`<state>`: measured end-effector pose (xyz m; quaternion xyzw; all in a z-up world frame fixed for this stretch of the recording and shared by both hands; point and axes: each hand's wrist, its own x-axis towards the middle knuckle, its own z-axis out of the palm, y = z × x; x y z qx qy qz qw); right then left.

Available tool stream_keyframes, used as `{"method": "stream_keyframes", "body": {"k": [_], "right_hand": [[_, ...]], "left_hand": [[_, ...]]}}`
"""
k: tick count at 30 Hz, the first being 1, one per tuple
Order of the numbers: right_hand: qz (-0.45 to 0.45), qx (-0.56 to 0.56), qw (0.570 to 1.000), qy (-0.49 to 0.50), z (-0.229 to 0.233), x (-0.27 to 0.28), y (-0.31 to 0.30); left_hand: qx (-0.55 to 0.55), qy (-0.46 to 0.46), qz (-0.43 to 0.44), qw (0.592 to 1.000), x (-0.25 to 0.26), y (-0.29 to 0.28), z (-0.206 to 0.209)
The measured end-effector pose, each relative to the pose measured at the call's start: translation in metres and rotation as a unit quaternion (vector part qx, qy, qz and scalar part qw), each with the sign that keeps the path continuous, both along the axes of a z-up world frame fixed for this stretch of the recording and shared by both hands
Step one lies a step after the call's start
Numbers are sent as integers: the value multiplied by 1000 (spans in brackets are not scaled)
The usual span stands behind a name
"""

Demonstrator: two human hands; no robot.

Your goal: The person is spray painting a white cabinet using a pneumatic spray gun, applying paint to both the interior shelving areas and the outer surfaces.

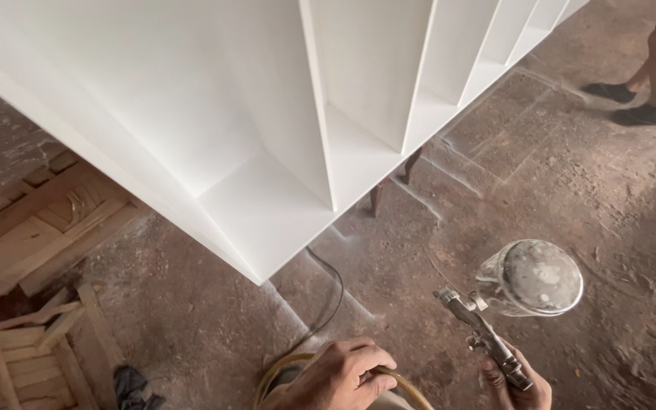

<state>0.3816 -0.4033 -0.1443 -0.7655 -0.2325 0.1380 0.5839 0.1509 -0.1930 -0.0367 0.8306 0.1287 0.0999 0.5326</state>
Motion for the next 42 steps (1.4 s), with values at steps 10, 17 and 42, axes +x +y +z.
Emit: {"method": "stream_keyframes", "body": {"k": [10,17,42], "right_hand": [[-1,-47,998,43,-6,77,-12],[16,-41,999,17,-10,143,40],[384,-70,918,76,-1,366,288]], "left_hand": [[-51,5,-17,999,74,-6,-1],[-76,27,-14,997,141,44,-19],[-89,92,388,913,300,95,8]]}}
